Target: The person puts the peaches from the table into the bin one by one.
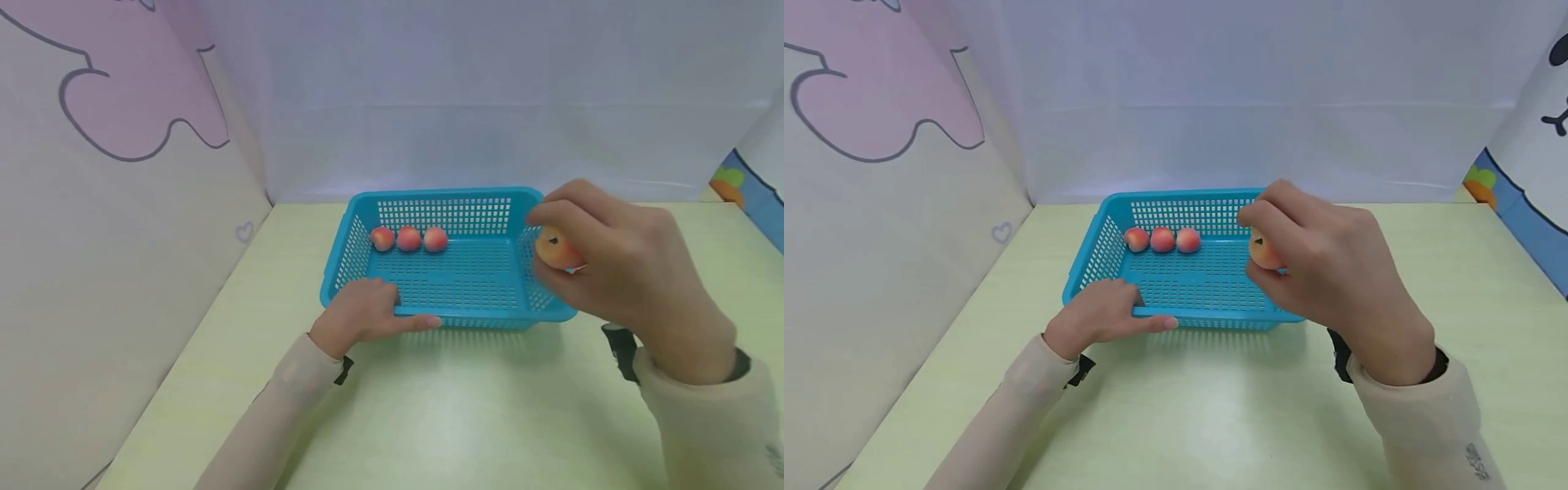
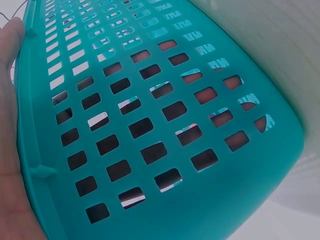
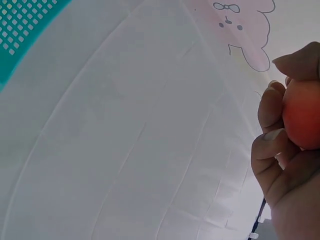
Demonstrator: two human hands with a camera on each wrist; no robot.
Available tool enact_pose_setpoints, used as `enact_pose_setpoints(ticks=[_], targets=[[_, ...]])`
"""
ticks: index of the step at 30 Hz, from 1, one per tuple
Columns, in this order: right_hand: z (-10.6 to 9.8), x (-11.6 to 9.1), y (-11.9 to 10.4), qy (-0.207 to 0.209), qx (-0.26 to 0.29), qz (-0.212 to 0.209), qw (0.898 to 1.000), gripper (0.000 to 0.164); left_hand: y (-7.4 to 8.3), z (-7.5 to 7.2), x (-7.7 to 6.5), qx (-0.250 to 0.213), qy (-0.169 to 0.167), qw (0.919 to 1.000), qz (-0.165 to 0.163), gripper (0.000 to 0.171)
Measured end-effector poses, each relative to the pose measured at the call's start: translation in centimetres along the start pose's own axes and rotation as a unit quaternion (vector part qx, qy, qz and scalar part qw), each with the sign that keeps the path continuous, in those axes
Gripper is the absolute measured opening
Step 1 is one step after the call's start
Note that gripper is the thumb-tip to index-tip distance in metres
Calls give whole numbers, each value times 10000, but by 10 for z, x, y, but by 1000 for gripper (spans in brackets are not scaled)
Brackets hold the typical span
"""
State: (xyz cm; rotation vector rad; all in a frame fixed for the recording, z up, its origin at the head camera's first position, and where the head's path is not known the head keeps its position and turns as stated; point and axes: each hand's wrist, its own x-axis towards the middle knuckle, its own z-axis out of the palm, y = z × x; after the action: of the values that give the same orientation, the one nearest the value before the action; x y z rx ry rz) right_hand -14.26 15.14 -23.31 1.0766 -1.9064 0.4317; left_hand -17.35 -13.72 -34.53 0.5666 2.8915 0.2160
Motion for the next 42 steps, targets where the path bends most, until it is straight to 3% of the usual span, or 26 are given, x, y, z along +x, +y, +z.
enact_pose_setpoints(ticks=[7, 15, 24, 29, 39, 42], targets=[[23, 16, 7, -237, 52, -138, 9996, 21, 0, 3, 2, 87, 41, 9999, 64, 81], [69, 38, 28, -821, 492, 170, 9953, 21, -2, 3, 1, 48, 63, 9999, 64, 81], [121, 50, 58, -1897, 890, 993, 9728, 22, -1, 3, 1, 24, -88, 10000, 15, 81], [141, 48, 73, -2771, 852, 1467, 9457, 24, 2, 5, 6, 21, -81, 9999, 75, 82], [170, 20, 96, -4069, 1405, 2818, 8575, 40, 8, 4, 8, 52, -55, 9998, 172, 81], [173, 17, 99, -4243, 1512, 2986, 8414, 44, 8, 3, 7, 58, -50, 9999, 147, 81]])
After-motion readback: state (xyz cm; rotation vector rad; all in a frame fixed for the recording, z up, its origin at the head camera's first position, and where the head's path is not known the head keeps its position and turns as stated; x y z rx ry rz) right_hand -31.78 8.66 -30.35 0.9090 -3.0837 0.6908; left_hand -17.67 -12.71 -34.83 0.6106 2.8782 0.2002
